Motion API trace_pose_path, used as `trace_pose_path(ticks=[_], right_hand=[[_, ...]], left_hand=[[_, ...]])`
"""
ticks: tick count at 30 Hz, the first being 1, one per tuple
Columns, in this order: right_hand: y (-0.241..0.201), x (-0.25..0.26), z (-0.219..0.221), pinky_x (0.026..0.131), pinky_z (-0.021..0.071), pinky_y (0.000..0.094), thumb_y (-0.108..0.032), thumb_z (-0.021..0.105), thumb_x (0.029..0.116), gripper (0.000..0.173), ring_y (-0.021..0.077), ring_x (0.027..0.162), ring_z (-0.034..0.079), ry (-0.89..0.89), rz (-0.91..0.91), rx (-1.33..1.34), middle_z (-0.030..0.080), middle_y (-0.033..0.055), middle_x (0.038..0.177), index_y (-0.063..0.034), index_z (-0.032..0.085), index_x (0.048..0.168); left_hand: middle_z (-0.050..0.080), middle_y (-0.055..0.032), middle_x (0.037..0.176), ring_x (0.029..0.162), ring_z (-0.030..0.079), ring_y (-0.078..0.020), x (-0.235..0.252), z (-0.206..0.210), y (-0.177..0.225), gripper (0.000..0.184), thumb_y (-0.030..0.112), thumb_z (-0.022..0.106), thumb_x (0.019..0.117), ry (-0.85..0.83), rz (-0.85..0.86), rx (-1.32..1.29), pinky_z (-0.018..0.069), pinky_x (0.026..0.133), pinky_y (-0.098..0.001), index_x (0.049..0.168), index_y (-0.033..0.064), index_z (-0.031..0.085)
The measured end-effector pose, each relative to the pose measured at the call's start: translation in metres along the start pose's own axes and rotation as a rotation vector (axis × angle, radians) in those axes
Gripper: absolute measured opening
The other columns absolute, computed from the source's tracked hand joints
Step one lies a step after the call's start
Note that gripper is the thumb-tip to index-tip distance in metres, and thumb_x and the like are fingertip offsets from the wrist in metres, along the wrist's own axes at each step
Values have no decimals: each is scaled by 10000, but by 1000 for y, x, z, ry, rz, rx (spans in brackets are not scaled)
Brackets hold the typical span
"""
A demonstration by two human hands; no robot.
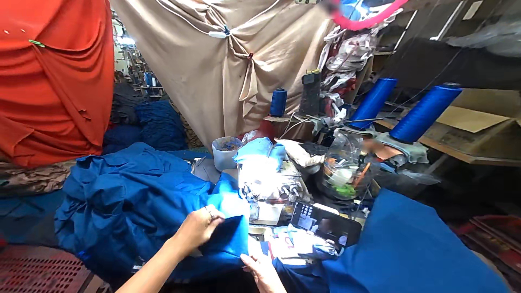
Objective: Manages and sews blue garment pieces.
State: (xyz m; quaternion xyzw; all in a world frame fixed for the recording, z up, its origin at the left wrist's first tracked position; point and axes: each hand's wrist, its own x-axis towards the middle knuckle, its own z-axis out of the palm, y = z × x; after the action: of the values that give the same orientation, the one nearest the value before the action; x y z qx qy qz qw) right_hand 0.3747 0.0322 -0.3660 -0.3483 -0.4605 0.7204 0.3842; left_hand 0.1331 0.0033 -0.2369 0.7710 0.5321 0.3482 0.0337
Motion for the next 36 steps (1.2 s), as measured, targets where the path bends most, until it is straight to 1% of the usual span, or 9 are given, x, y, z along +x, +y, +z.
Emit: trace_pose_path(ticks=[3,6,9,11,18,24,29,33,36], right_hand=[[3,-2,-3,750,587,312,-62,692,911,30,109,785,693,-24,2,-43,720,20,837,-32,690,918],[3,-11,-4,753,584,284,-56,694,917,14,73,761,693,-52,1,-94,727,-11,811,-46,701,911],[3,-12,-3,744,575,282,-61,700,908,72,75,776,686,-31,0,-117,728,0,844,-27,694,971],[1,-6,-3,766,587,303,-82,707,909,218,110,830,691,-15,-15,-116,723,53,932,30,678,1094],[-35,37,10,656,534,251,-108,660,948,146,57,652,609,75,-83,-149,630,-27,703,-59,646,811],[-44,46,16,614,525,235,-17,574,955,136,52,608,590,97,-139,-134,617,-25,675,-30,657,847],[-61,56,22,585,493,228,-32,602,983,123,54,582,552,186,-127,-133,595,-9,670,10,672,891],[-64,63,22,546,466,236,-115,642,994,178,54,542,518,234,-117,-163,568,-16,627,0,685,866],[-62,57,20,556,465,217,-143,664,986,171,35,559,521,195,-126,-237,586,-23,655,-10,710,888]], left_hand=[[723,-114,876,775,722,-242,-12,12,40,198,215,646,993,-50,96,79,615,699,-424,960,60,765],[687,-83,784,597,673,-205,-38,46,50,159,185,665,937,35,198,269,570,499,-359,856,85,758],[672,-75,759,563,650,-183,-48,69,44,146,158,670,907,81,193,324,549,470,-321,814,84,754],[658,-80,756,573,651,-183,-39,76,40,146,144,678,898,101,158,326,559,488,-319,796,69,751],[717,-155,790,735,743,-296,13,81,45,152,88,663,919,100,-13,284,623,667,-441,824,-10,732],[720,-139,757,738,747,-298,26,89,41,174,107,666,911,132,-30,305,619,661,-463,780,14,734],[673,-193,1271,1240,619,-353,77,62,49,376,274,466,1077,-326,-446,158,478,1055,-521,1242,33,704],[715,-195,1119,1129,660,-335,98,55,26,329,282,599,1010,-326,-456,19,483,1034,-507,1062,-7,746],[722,-185,1137,1114,670,-322,92,34,12,322,282,707,951,-374,-402,-31,495,1021,-516,1130,18,747]])
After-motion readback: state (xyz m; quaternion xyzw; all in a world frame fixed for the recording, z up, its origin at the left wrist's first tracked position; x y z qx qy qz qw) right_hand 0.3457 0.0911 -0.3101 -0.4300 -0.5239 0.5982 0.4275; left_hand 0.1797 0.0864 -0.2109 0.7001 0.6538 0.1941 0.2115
